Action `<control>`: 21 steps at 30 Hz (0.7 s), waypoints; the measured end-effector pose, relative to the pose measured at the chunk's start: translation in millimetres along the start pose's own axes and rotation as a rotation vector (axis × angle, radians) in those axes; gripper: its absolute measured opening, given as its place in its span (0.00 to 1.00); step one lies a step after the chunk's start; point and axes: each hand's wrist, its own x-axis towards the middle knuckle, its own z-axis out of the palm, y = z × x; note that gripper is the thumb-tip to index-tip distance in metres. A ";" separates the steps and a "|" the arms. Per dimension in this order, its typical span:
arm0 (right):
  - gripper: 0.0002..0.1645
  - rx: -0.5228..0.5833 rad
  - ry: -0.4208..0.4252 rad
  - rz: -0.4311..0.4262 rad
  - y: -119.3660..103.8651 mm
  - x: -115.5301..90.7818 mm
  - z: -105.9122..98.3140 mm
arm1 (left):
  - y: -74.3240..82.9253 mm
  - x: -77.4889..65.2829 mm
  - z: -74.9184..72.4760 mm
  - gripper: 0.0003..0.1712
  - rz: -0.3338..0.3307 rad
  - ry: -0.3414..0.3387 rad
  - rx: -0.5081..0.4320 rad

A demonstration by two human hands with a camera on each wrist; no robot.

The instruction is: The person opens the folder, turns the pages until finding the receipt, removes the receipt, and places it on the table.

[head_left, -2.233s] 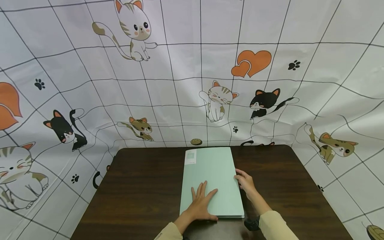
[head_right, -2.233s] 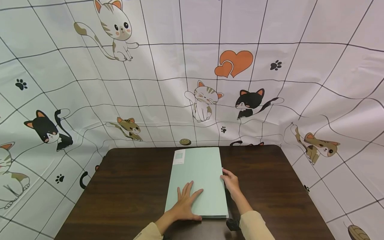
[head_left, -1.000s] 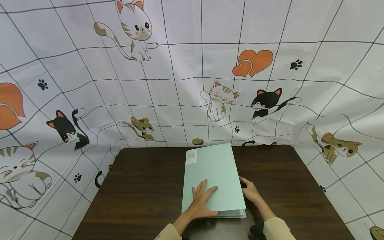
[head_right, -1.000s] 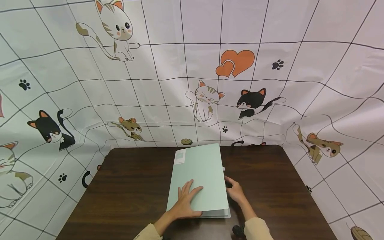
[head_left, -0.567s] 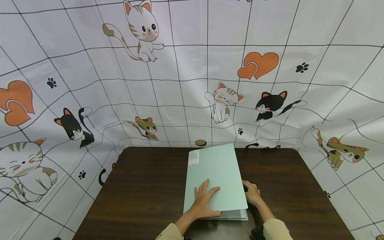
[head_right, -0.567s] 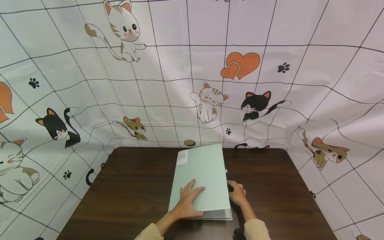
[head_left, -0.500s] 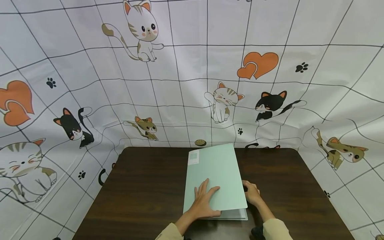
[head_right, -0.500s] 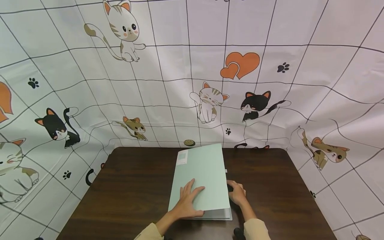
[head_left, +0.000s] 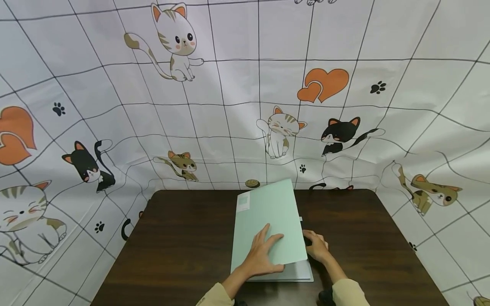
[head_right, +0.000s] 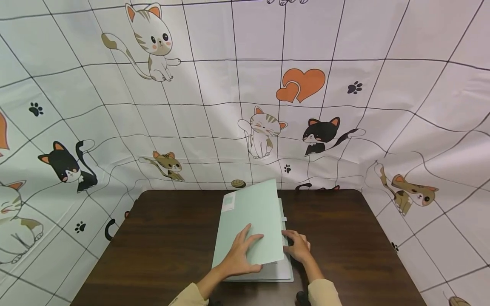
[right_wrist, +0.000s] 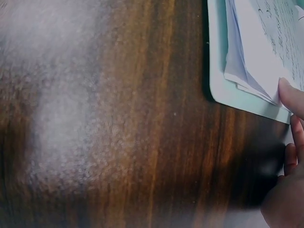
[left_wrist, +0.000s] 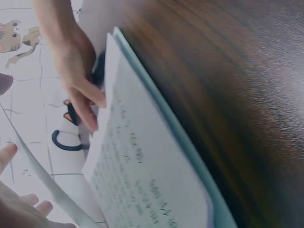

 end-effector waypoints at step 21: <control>0.34 -0.016 -0.005 0.019 -0.3 -2.3 0.9 | 36.1 14.1 -32.0 0.46 0.070 0.029 -0.094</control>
